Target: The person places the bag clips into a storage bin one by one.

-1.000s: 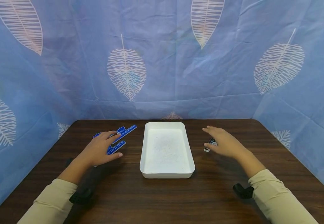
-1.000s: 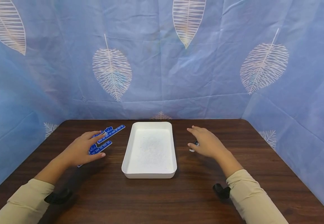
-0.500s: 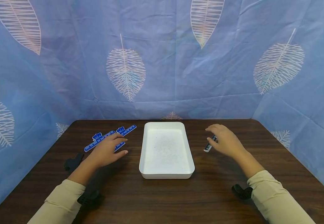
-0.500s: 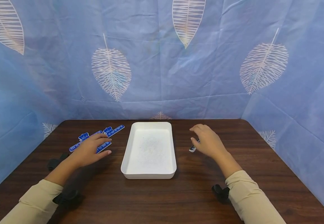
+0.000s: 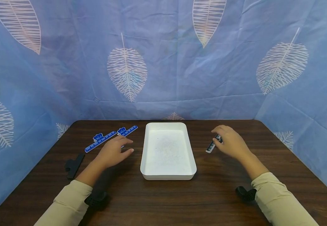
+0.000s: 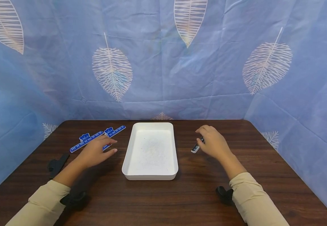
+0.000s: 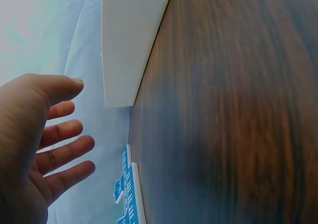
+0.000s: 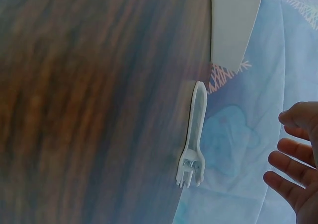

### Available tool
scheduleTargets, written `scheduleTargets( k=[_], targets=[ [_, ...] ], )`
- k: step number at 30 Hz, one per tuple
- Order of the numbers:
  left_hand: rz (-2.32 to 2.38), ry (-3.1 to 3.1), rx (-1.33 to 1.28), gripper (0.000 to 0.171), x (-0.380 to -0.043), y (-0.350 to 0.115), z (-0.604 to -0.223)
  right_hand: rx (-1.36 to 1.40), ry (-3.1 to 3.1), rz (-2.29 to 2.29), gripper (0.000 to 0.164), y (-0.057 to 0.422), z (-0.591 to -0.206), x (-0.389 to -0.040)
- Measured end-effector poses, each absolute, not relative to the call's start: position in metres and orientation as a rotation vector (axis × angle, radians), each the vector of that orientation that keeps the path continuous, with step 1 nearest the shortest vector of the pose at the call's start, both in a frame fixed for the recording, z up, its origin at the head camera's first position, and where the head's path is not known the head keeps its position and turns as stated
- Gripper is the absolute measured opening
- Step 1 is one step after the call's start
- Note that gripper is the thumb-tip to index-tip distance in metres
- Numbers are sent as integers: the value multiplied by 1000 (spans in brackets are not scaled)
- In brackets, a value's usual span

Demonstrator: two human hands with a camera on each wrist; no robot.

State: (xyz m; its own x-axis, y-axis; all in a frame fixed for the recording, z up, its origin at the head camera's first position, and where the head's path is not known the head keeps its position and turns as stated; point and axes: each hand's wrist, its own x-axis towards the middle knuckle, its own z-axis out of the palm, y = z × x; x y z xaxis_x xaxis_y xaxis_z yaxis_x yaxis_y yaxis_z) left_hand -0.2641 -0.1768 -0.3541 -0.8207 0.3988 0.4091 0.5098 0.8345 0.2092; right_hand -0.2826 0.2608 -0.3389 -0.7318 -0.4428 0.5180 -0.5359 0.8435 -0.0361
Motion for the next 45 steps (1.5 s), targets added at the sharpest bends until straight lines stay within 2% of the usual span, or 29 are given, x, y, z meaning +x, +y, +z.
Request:
scheduleTargets(
  k=[19,28,45],
  targets=[
    [-728,-2644,-507,30,-269,-153,-358,849,-2403,185,18,275,-345,-288],
    [-920,-2652,-383,25,-271,-146,-358,916,-2461,150,24,280,-346,-292],
    [-1432,-2721,-196,37,-282,-131,-366,945,-2733,160,33,277,-348,-310]
  ],
)
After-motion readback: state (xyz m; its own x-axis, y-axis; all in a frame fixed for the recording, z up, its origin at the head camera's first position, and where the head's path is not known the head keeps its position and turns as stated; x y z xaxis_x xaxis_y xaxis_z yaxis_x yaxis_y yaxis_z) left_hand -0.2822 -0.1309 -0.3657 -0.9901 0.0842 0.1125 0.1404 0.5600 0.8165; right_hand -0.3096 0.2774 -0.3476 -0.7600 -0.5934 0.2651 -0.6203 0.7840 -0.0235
